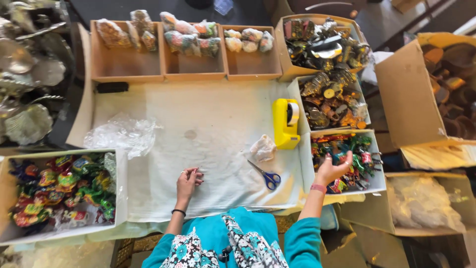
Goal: The person wraps a small ornamental horse figurine in a piece of white protective material by hand. They pick up the ornament from a container, wrap the material around it, and press it firmly.
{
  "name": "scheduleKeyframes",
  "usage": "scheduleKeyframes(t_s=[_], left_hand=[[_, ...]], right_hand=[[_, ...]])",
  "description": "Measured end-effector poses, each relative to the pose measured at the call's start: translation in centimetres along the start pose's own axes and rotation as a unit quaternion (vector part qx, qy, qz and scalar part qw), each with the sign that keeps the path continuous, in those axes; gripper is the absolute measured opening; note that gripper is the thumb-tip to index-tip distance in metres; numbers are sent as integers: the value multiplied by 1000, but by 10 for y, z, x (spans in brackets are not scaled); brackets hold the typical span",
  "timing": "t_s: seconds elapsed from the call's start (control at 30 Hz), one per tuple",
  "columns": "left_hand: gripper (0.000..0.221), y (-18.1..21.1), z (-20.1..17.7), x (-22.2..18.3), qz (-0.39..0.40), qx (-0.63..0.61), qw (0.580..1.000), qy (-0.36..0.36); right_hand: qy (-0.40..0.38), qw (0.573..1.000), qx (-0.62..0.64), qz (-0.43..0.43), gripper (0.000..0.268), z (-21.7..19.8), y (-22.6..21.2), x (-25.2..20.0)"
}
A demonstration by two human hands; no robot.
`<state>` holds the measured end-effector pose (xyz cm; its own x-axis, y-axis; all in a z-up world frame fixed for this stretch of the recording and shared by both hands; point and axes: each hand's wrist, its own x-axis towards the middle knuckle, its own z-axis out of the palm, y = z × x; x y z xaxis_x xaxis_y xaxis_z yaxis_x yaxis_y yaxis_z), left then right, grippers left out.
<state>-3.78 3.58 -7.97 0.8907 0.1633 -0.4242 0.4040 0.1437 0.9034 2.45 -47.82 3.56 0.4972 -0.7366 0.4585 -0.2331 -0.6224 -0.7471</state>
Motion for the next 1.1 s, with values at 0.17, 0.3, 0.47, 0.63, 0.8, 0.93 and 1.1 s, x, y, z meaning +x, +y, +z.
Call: scheduleKeyframes(t_s=[0.17,0.3,0.47,0.63,0.8,0.93,1.1], left_hand=[[23,3,6,-2,-9,8,1000,19],[21,12,16,-6,-15,33,997,63],[26,-19,18,9,-9,32,999,41],[36,16,35,-7,-60,141,988,-11],[49,81,57,-43,-107,-148,966,-185],[45,75,50,-43,93,-15,978,-185],[41,126,60,-52,-73,-96,967,-224]], right_hand=[[-45,964,246,90,73,-14,-117,-37],[-264,834,440,201,75,1,-161,-101],[-373,787,432,232,77,22,-173,-163],[-461,766,399,206,53,30,-154,-202],[-558,705,388,203,34,12,-196,-206],[-502,689,441,282,29,11,-197,-193],[-502,639,466,350,33,11,-193,-189]])
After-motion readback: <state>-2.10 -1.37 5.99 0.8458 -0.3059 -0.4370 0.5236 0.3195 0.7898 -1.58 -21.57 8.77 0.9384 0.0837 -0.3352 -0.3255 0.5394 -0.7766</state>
